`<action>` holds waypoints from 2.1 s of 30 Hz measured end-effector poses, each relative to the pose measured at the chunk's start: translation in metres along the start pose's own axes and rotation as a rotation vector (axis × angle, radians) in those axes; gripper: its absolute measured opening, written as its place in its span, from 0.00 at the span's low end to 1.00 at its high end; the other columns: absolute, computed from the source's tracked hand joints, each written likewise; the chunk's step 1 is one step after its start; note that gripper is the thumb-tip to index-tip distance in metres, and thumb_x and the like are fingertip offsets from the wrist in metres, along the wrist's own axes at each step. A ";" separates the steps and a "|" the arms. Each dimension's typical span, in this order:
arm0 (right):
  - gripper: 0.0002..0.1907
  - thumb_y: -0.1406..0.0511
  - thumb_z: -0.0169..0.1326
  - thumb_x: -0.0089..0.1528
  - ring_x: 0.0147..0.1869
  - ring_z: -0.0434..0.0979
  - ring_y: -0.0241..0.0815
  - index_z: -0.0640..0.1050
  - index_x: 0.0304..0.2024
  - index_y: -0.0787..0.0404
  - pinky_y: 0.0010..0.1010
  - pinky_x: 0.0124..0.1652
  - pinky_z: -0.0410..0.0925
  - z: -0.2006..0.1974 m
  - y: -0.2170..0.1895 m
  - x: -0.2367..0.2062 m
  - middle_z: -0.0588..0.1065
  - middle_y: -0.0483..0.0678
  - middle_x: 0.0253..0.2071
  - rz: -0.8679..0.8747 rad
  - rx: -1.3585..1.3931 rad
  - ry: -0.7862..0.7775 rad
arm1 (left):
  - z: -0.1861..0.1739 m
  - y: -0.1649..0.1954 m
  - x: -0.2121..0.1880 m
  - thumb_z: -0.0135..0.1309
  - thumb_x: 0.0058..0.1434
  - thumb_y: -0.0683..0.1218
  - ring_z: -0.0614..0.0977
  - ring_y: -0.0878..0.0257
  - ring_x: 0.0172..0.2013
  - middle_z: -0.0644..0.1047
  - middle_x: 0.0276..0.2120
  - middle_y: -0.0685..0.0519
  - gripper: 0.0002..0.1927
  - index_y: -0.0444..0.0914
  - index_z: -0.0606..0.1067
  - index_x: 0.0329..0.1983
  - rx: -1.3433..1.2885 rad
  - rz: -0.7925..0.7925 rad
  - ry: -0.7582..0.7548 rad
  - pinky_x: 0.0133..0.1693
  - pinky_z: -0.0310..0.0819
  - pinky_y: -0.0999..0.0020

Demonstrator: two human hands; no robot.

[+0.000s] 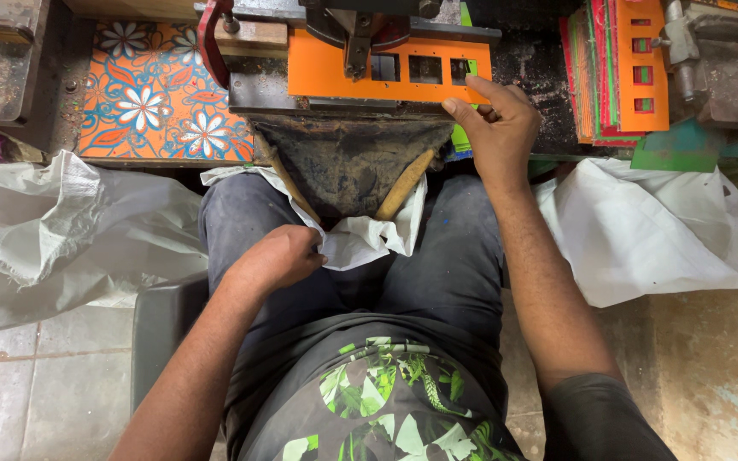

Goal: The person operates a manual punching machine to cut rectangular holes in colorful plastic sheets. They place each sheet under the press, activate the punch, and stack the finished pieces to the right.

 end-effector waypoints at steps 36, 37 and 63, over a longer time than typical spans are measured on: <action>0.19 0.63 0.74 0.60 0.51 0.76 0.40 0.84 0.51 0.61 0.31 0.46 0.72 -0.010 -0.021 0.008 0.75 0.50 0.49 -0.198 -0.273 -0.039 | 0.000 -0.003 0.002 0.61 0.55 0.48 0.83 0.40 0.41 0.81 0.35 0.38 0.13 0.34 0.80 0.38 -0.016 0.042 0.021 0.43 0.77 0.49; 0.20 0.63 0.74 0.61 0.55 0.76 0.42 0.84 0.52 0.61 0.34 0.50 0.73 -0.011 -0.025 0.009 0.75 0.51 0.53 -0.258 -0.305 -0.033 | 0.000 -0.004 0.002 0.61 0.55 0.48 0.83 0.40 0.41 0.81 0.35 0.38 0.13 0.35 0.80 0.38 -0.020 0.049 0.023 0.43 0.77 0.49; 0.15 0.58 0.64 0.66 0.51 0.82 0.51 0.83 0.52 0.58 0.39 0.51 0.73 -0.034 -0.049 0.049 0.81 0.49 0.50 -0.324 -0.440 -0.470 | 0.005 -0.013 0.006 0.60 0.55 0.48 0.82 0.40 0.42 0.81 0.35 0.38 0.13 0.35 0.79 0.38 0.006 0.035 0.031 0.43 0.77 0.48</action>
Point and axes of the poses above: each hand's wrist, its own x-axis towards the middle knuckle, its own z-axis out of the palm, y = z × x, the point moved 2 cm from there along x, towards the middle knuckle
